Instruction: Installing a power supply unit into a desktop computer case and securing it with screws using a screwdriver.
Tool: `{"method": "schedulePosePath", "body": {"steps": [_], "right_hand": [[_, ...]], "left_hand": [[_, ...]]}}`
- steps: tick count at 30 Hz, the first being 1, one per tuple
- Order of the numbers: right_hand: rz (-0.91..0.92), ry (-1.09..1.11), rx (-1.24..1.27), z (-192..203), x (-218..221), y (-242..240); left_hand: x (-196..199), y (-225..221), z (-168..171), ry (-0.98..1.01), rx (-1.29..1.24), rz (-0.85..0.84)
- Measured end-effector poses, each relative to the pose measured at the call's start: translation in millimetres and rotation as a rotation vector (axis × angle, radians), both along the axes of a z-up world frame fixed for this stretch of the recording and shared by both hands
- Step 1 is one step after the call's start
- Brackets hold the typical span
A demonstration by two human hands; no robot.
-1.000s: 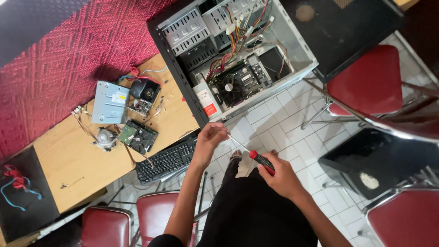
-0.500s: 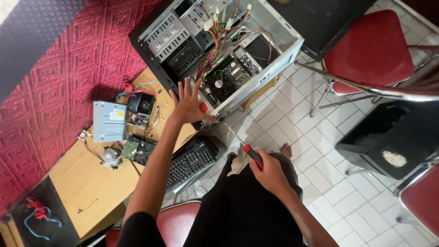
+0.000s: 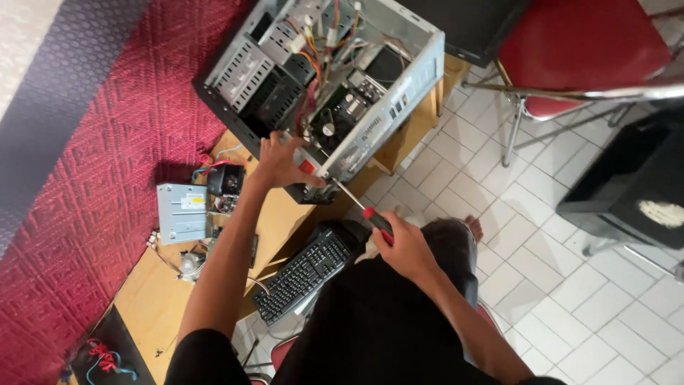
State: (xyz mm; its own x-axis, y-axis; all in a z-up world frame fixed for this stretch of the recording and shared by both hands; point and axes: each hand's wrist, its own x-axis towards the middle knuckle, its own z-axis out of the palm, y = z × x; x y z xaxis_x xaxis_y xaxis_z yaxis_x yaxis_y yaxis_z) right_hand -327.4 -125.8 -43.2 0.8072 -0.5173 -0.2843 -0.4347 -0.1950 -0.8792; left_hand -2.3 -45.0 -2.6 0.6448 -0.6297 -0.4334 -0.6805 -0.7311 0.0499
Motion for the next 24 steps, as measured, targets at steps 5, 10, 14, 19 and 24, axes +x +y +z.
{"method": "schedulePosePath", "body": {"steps": [5, 10, 14, 19, 24], "right_hand": [[0.024, -0.043, -0.066, -9.6, 0.7, 5.7], [-0.043, -0.118, -0.151, -18.5, 3.9, 9.5], [-0.023, -0.12, -0.174, -27.0, 9.0, 8.8], [-0.009, -0.151, -0.32, -21.2, 10.4, 4.4], [0.063, -0.137, -0.41, -14.4, 12.0, -0.2]], "left_hand": [[-0.3, 3.3, -2.8, 0.009, 0.024, 0.014], [1.4, 0.0, -2.8, 0.024, 0.064, 0.03], [2.0, -2.1, -2.1, 0.05, 0.084, 0.039], [4.5, 0.6, -6.7, 0.008, 0.067, 0.007], [11.1, 6.0, -21.0, -0.054, 0.027, -0.011]]}}
